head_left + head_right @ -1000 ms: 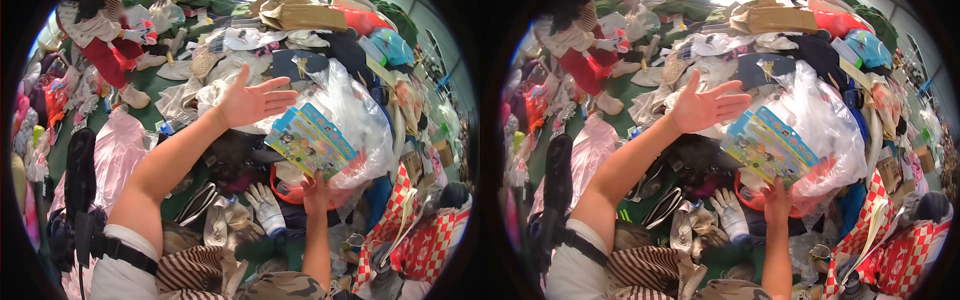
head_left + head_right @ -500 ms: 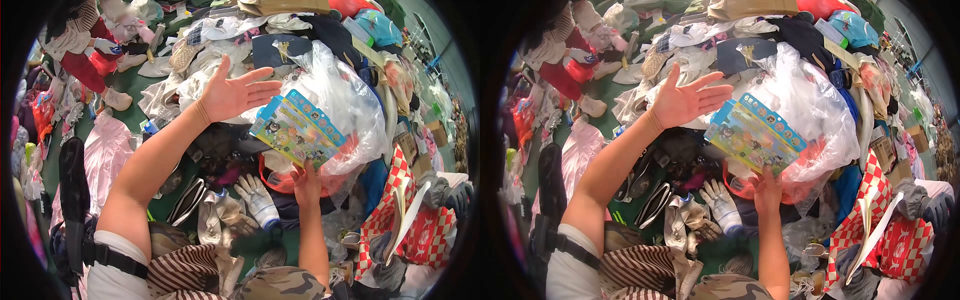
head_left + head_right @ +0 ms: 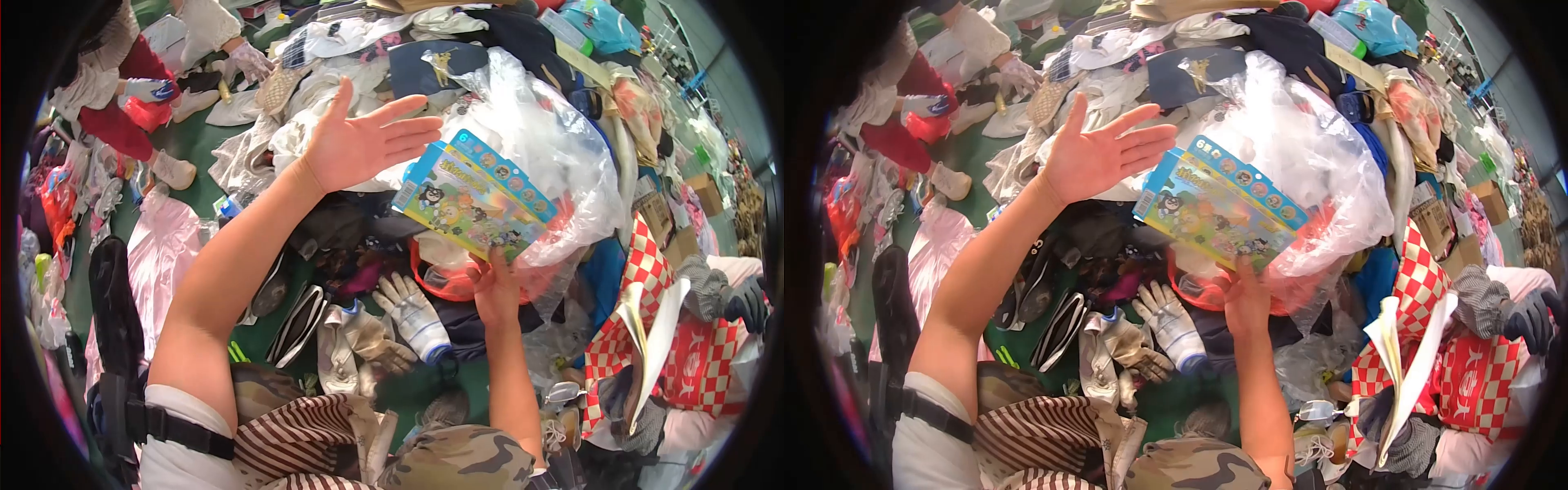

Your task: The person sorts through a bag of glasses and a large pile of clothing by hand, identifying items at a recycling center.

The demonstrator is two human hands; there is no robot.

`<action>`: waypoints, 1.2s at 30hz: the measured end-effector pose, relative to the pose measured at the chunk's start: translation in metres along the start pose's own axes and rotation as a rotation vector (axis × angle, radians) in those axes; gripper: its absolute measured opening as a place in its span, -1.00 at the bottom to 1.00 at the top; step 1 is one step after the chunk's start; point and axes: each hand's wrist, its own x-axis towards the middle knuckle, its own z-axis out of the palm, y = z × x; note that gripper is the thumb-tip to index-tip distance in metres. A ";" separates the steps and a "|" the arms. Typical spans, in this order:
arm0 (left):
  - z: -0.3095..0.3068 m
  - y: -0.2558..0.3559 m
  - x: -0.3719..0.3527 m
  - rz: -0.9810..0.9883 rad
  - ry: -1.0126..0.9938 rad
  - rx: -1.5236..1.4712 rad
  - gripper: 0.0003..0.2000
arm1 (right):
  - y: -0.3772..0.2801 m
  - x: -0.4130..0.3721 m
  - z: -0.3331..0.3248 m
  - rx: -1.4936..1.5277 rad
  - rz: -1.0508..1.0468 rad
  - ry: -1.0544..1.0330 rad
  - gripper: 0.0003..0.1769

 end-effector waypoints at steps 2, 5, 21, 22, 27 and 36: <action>0.002 -0.002 0.000 0.009 0.003 0.011 -0.14 | -0.001 0.000 -0.009 0.023 0.026 -0.077 -0.60; 0.004 -0.001 0.002 0.025 -0.007 0.050 -0.18 | -0.022 -0.010 -0.004 0.022 -0.117 0.033 -0.59; 0.016 -0.019 0.005 -0.015 0.099 0.052 -0.22 | -0.072 -0.016 -0.086 0.211 -0.302 0.179 -0.75; 0.015 -0.020 0.006 -0.022 0.093 0.079 -0.21 | -0.074 -0.017 -0.083 0.245 -0.330 0.168 -0.75; 0.023 -0.032 0.007 -0.073 0.222 0.137 -0.25 | -0.081 -0.034 -0.081 0.396 -0.389 0.075 -0.70; 0.035 -0.050 0.009 -0.246 0.315 0.478 -0.45 | 0.038 -0.174 -0.087 -0.207 0.247 0.264 -0.73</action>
